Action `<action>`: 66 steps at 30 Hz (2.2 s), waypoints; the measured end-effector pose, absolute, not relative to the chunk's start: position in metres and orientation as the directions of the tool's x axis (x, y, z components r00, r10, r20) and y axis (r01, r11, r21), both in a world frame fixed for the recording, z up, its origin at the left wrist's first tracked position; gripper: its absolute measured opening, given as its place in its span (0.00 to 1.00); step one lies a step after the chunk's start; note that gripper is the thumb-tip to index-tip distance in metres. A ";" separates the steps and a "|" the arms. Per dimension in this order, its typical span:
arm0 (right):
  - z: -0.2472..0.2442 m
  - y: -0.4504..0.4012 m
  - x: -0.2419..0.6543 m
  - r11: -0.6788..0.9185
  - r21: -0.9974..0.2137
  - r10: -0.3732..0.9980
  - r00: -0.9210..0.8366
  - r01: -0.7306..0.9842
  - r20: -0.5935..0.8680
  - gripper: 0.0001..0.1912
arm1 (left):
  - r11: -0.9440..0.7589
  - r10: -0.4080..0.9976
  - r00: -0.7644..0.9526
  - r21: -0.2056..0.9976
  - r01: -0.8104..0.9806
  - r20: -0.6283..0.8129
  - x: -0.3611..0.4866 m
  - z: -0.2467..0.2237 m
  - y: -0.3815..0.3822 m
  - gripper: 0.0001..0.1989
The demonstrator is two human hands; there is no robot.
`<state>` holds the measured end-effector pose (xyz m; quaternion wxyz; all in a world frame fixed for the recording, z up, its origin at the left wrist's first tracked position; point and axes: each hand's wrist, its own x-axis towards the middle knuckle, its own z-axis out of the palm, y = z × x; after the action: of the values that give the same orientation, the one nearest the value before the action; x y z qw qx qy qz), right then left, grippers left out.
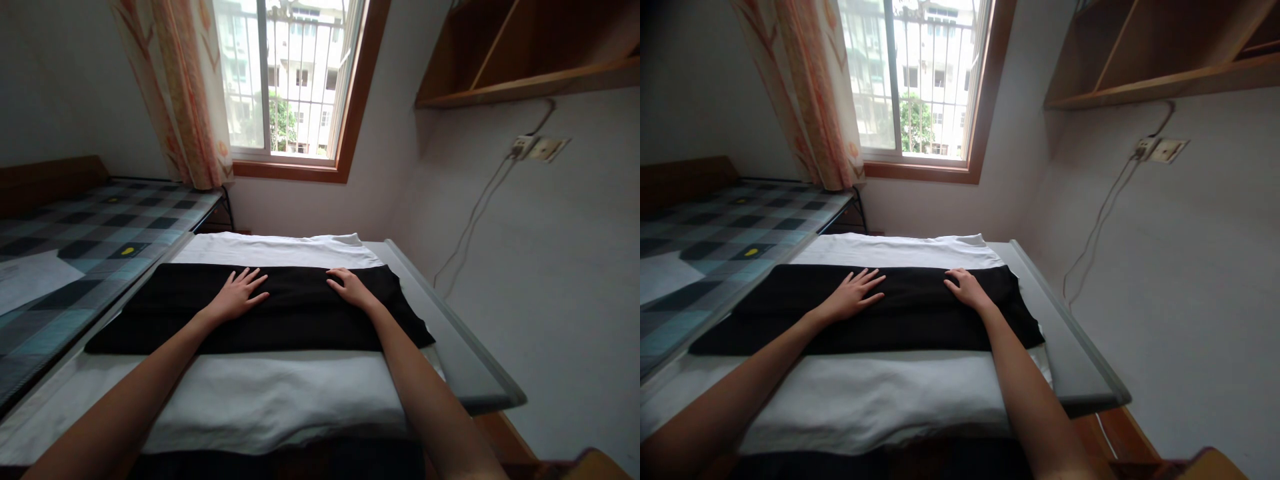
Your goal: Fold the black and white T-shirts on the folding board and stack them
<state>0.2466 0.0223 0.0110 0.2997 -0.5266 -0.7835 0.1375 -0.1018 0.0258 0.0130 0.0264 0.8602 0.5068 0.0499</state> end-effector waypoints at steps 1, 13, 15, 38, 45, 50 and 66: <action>0.011 0.022 0.247 0.410 -0.531 0.906 -0.266 0.741 0.329 0.16 | -0.485 0.875 0.481 0.095 0.870 0.060 -0.102 0.013 0.026 0.34; 0.010 0.023 0.247 0.409 -0.533 0.907 -0.269 0.741 0.323 0.16 | -0.484 0.875 0.479 0.099 0.869 0.071 -0.102 0.013 0.025 0.33; 0.009 0.023 0.248 0.411 -0.532 0.906 -0.270 0.740 0.325 0.17 | -0.483 0.876 0.478 0.100 0.870 0.069 -0.102 0.012 0.026 0.33; 0.010 0.022 0.247 0.406 -0.529 0.908 -0.265 0.745 0.324 0.16 | -0.481 0.877 0.478 0.098 0.871 0.059 -0.101 0.014 0.025 0.33; 0.011 0.022 0.247 0.413 -0.533 0.906 -0.270 0.738 0.328 0.16 | -0.487 0.873 0.482 0.115 0.866 0.069 -0.102 0.014 0.025 0.33; 0.011 0.021 0.247 0.409 -0.536 0.907 -0.267 0.738 0.325 0.16 | -0.485 0.874 0.480 0.131 0.865 0.072 -0.101 0.014 0.025 0.33; 0.024 0.004 0.213 0.472 -0.297 0.858 -0.355 0.830 0.372 0.27 | -0.560 0.819 0.511 0.172 0.810 0.259 -0.097 0.020 0.020 0.31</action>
<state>0.2131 0.0044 0.0238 0.2441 -0.5129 -0.8225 0.0284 -0.0966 0.0196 0.0204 0.0144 0.8692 0.4686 0.1569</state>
